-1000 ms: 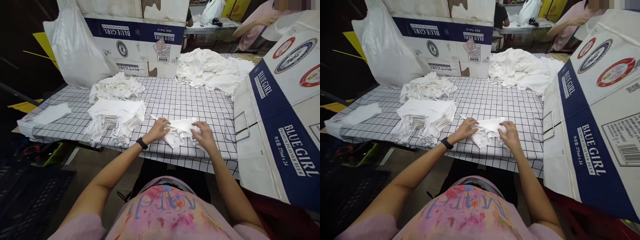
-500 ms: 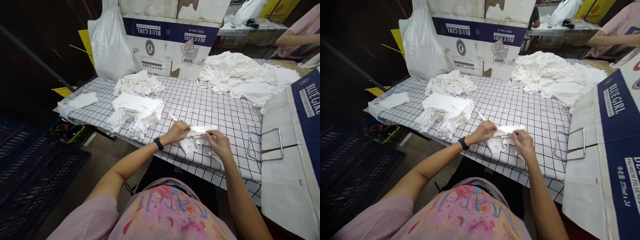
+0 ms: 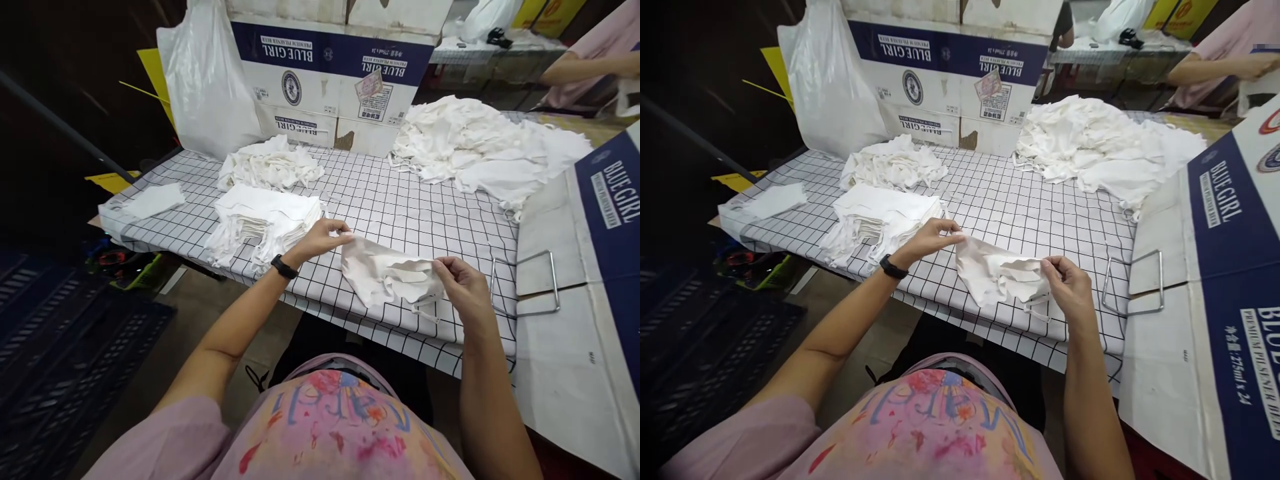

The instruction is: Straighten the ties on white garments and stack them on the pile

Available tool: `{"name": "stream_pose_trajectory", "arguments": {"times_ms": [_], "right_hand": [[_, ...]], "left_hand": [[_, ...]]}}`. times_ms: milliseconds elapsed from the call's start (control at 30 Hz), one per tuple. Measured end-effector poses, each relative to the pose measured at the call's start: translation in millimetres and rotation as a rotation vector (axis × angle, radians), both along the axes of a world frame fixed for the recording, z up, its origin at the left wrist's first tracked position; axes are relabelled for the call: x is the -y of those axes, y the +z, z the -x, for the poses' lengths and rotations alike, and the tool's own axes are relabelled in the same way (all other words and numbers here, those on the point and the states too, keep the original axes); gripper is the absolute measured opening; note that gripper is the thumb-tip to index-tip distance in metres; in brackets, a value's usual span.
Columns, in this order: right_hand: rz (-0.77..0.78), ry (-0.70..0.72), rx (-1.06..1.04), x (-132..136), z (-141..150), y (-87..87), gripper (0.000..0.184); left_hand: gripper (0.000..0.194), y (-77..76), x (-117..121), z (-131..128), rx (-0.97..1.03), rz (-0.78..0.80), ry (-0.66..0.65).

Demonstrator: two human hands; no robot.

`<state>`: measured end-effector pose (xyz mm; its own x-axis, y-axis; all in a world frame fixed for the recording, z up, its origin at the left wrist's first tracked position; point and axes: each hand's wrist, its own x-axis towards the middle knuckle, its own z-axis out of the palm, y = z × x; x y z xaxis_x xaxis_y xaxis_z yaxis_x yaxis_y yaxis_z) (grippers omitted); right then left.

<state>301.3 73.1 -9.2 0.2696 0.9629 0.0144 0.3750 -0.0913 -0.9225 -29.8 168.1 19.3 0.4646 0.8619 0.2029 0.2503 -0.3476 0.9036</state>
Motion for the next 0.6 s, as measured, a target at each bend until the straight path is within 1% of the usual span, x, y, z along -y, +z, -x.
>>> {"name": "stream_pose_trajectory", "arguments": {"times_ms": [67, 167, 267, 367, 433, 500, 533, 600], "right_hand": [[-0.018, 0.002, -0.092, 1, -1, 7.3, 0.032], [-0.062, 0.004, -0.148, 2, -3, 18.2, 0.03], [-0.105, -0.015, -0.128, 2, -3, 25.0, 0.028], [-0.167, -0.054, -0.081, -1, -3, 27.4, 0.027], [-0.233, -0.109, -0.047, -6, -4, 26.6, 0.028], [-0.28, -0.172, 0.011, -15, -8, 23.0, 0.029], [-0.285, -0.197, 0.052, -21, -10, 20.1, 0.03], [-0.249, -0.21, 0.163, -32, -13, 12.5, 0.029]], "left_hand": [[0.032, 11.6, -2, -1, 0.128, 0.069, -0.035], [0.034, 25.3, -5, -9, 0.295, 0.151, -0.078], [0.034, 32.0, -9, -20, 0.344, 0.178, -0.117], [0.033, 33.3, -15, -31, 0.359, 0.194, -0.135], [0.033, 32.3, -22, -36, 0.366, 0.212, -0.148], [0.03, 29.1, -31, -40, 0.318, 0.201, -0.131], [0.027, 26.1, -36, -42, 0.261, 0.168, -0.091], [0.016, 17.0, -43, -46, 0.074, 0.043, 0.054]]}}
